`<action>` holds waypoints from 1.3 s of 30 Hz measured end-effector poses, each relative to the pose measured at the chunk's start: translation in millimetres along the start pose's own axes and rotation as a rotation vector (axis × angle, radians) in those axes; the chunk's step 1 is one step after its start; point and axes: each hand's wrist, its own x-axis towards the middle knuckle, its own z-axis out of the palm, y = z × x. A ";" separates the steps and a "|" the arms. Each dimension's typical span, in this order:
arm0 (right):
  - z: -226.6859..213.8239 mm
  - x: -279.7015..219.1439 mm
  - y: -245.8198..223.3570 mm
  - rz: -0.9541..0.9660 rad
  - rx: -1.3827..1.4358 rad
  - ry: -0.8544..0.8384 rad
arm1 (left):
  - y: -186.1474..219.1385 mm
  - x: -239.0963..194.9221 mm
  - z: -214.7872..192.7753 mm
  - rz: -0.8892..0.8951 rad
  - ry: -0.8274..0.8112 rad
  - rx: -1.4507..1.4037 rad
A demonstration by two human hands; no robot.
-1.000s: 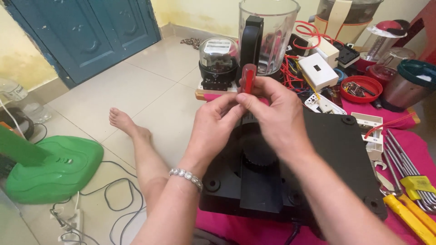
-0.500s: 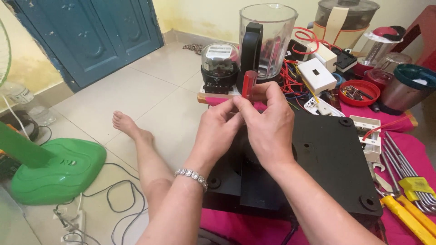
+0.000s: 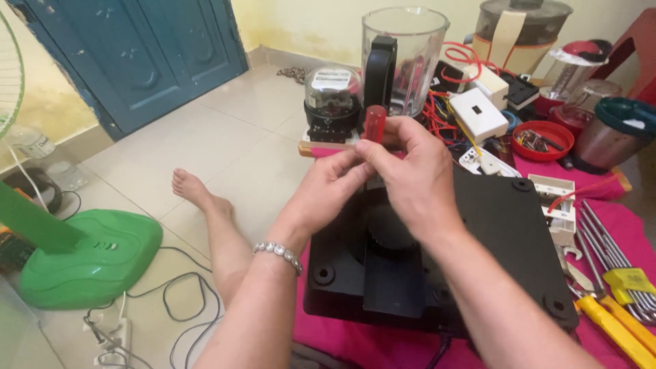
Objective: The person uses a red-handled screwdriver to tighten screws on the bottom casing of a black electronic device. The person rotates the device to access different screw locations and continues tightening them.
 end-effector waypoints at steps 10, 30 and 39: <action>-6.2 2.0 -2.1 -0.022 0.079 0.074 | 21.4 -24.7 -7.8 -0.375 0.200 0.569; -199.1 -23.0 135.3 0.843 -0.209 0.175 | 27.6 -33.0 -0.4 -0.804 0.291 -0.178; -214.3 -86.6 129.4 0.974 0.274 -0.010 | 33.3 -34.7 8.4 -0.839 0.379 -0.178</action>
